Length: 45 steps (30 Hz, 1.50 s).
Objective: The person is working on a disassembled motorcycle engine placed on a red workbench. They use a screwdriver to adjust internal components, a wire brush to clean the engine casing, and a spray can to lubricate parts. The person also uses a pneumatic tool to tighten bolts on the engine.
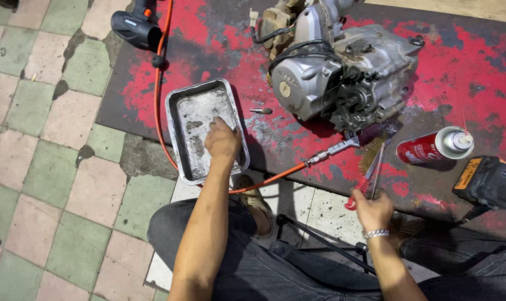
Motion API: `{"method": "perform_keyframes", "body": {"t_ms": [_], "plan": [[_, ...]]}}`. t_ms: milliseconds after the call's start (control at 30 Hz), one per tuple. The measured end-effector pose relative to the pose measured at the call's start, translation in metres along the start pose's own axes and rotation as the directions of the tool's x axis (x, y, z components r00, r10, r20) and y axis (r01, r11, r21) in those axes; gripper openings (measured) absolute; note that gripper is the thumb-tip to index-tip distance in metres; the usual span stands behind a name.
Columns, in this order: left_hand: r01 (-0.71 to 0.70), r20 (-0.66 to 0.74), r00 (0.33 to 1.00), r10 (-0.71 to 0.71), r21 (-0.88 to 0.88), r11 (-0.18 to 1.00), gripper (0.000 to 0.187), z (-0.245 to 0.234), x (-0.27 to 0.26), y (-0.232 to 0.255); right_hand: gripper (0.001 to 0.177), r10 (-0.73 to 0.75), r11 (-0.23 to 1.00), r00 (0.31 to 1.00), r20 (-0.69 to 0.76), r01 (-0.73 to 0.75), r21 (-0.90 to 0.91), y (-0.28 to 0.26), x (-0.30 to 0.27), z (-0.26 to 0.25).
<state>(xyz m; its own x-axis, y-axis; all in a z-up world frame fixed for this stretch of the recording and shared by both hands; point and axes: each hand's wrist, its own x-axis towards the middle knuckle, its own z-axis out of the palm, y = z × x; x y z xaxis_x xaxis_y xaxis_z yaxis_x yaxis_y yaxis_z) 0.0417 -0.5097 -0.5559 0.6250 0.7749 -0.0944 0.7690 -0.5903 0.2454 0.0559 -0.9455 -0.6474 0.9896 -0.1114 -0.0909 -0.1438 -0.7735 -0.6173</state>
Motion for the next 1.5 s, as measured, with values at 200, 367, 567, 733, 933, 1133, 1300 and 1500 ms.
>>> {"method": "perform_keyframes", "body": {"t_ms": [200, 367, 567, 733, 933, 1133, 1300, 1500], "plan": [[-0.311, 0.106, 0.943, 0.316, -0.061, 0.949, 0.052, 0.047, -0.012, 0.031, 0.03, -0.142, 0.91, 0.98, 0.14, 0.074, 0.407, -0.053, -0.071, -0.003], [-0.586, -0.116, 0.8, 0.588, 0.056, 0.808, 0.036, 0.129, 0.065, 0.043, 0.04, -0.169, 0.96, 0.927, 0.335, 0.077, 0.271, -0.101, -0.102, -0.014], [-0.343, -0.107, 0.939, 0.328, -0.197, 0.918, 0.042, 0.11, 0.087, 0.011, 0.066, -0.463, 0.877, 0.854, 0.239, 0.402, 0.261, -0.159, -0.092, 0.018], [-0.037, 0.013, 0.999, 0.042, -0.273, 0.961, 0.046, 0.014, 0.107, -0.1, 0.047, -0.49, 0.851, 0.773, 0.403, 0.324, 0.413, -0.253, -0.082, 0.103], [0.261, 0.215, 0.939, -0.269, 0.063, 0.963, 0.062, -0.022, 0.085, -0.177, 0.067, -0.451, 0.862, 0.883, 0.133, 0.392, 0.32, -0.274, -0.085, 0.164], [0.205, 0.322, 0.922, -0.215, 0.063, 0.977, 0.052, 0.032, 0.124, -0.203, 0.042, -0.387, 0.897, 0.875, 0.29, 0.285, 0.338, -0.251, -0.074, 0.195], [0.125, 0.02, 0.992, -0.123, -0.181, 0.976, 0.061, 0.017, 0.139, -0.164, 0.034, -0.42, 0.882, 0.877, 0.232, 0.335, 0.332, -0.252, -0.038, 0.174], [-0.259, 0.168, 0.955, 0.246, 0.059, 0.964, 0.046, -0.103, 0.089, -0.045, 0.041, -0.34, 0.914, 0.847, 0.409, 0.195, 0.354, -0.194, -0.067, -0.006]]}}
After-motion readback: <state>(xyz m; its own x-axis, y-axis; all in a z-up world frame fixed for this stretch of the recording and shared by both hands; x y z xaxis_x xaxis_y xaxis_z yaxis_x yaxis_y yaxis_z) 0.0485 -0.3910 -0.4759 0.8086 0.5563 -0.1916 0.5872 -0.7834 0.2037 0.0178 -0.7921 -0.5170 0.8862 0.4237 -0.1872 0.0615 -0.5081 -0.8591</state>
